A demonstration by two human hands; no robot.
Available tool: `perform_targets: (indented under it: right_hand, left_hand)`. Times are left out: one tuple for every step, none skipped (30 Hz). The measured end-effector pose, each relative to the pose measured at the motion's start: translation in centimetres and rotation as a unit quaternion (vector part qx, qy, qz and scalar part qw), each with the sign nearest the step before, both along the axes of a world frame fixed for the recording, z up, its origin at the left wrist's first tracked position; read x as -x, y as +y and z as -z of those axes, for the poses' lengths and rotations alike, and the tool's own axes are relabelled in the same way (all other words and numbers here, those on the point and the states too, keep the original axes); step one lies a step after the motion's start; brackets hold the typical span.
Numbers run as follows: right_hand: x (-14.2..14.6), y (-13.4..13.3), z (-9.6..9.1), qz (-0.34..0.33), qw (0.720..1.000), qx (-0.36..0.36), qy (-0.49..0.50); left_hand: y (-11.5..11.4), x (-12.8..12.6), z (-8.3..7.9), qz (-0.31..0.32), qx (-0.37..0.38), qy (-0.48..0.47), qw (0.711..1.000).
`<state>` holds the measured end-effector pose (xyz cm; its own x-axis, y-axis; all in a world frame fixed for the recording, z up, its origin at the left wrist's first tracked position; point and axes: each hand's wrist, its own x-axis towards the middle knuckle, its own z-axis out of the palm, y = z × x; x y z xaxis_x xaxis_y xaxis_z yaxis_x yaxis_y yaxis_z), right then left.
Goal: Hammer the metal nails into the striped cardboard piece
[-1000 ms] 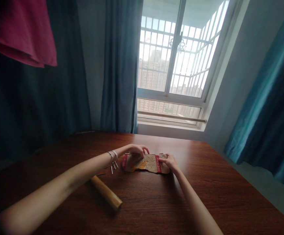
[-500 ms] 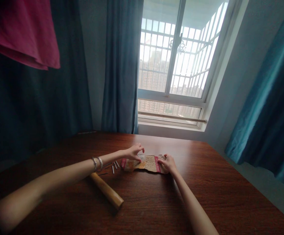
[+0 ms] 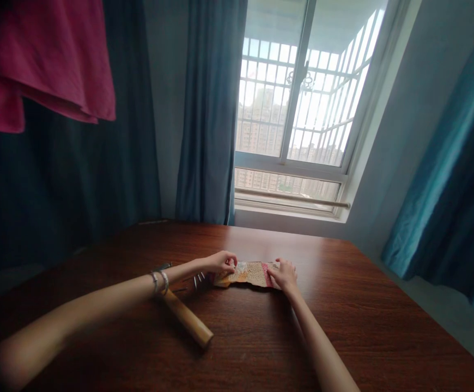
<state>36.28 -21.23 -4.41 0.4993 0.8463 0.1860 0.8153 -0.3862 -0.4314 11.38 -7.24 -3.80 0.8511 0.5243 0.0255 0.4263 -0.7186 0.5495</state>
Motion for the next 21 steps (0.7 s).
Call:
perform_targets:
  right_hand:
    - [0.4,0.0,-0.2,0.007,1.0,0.002,-0.009]
    - [0.9,-0.1,-0.4,0.012,1.0,0.0,-0.02]
    - [1.5,-0.2,-0.6,0.015,0.999,-0.009,-0.031]
    - [2.0,-0.4,-0.8,0.013,0.999,-0.025,-0.043]
    - [2.6,-0.6,-1.0,0.005,0.997,-0.047,-0.055]
    - [3.2,-0.9,-1.2,-0.009,0.995,-0.073,-0.065]
    - [3.8,-1.2,-1.3,-0.027,0.992,-0.1,-0.073]
    - [4.4,-1.6,-1.5,-0.047,0.988,-0.124,-0.079]
    - [4.9,-2.0,-1.7,-0.068,0.984,-0.145,-0.083]
    - [5.3,-2.4,-1.8,-0.089,0.979,-0.162,-0.084]
    - [5.7,-2.9,-2.0,-0.107,0.975,-0.176,-0.083]
    - [6.1,-3.4,-2.1,-0.122,0.972,-0.186,-0.081]
    - [6.5,-3.8,-2.2,-0.135,0.969,-0.193,-0.077]
    - [6.8,-4.3,-2.2,-0.147,0.966,-0.2,-0.073]
    - [7.2,-4.8,-2.2,-0.161,0.963,-0.205,-0.067]
    - [7.6,-5.3,-2.2,-0.179,0.959,-0.21,-0.06]
    - [8.1,-5.8,-2.0,-0.2,0.955,-0.213,-0.05]
    - [8.5,-6.2,-1.9,-0.223,0.95,-0.214,-0.038]
    - [9.0,-6.7,-1.7,-0.246,0.945,-0.213,-0.024]
    - [9.4,-7.1,-1.4,-0.263,0.942,-0.21,-0.011]
    - [9.8,-7.5,-1.2,-0.276,0.939,-0.204,0.001]
  left_hand:
    - [-0.3,0.0,-0.2,-0.005,-0.001,-0.008,1.0]
    - [-0.6,0.0,-0.5,-0.012,-0.004,-0.019,1.0]
    - [-0.9,0.1,-0.8,-0.021,-0.01,-0.033,0.999]
    - [-1.1,0.2,-1.1,-0.034,-0.018,-0.049,0.998]
    - [-1.2,0.4,-1.6,-0.05,-0.028,-0.064,0.996]
    - [-1.3,0.8,-2.1,-0.067,-0.04,-0.076,0.994]
    - [-1.4,1.3,-2.6,-0.082,-0.053,-0.083,0.992]
    - [-1.3,2.0,-3.2,-0.095,-0.065,-0.081,0.99]
    - [-1.3,2.8,-3.7,-0.103,-0.074,-0.069,0.99]
    - [-1.2,3.8,-4.1,-0.11,-0.081,-0.048,0.989]
    - [-1.1,4.9,-4.5,-0.114,-0.08,-0.014,0.99]
    - [-1.0,6.1,-4.8,-0.124,-0.074,0.023,0.989]
    - [-0.9,7.3,-4.9,-0.135,-0.066,0.056,0.987]
    - [-0.9,8.4,-5.0,-0.143,-0.061,0.081,0.984]
    - [-1.0,9.5,-5.0,-0.157,-0.059,0.098,0.981]
    - [-1.1,10.4,-4.8,-0.174,-0.062,0.105,0.977]
    - [-1.3,11.2,-4.7,-0.189,-0.062,0.109,0.974]
    - [-1.6,11.9,-4.5,-0.202,-0.061,0.108,0.971]
    - [-1.9,12.4,-4.3,-0.214,-0.057,0.106,0.969]
    - [-2.3,12.8,-4.1,-0.222,-0.053,0.104,0.968]
    - [-2.7,13.1,-3.9,-0.229,-0.05,0.102,0.967]
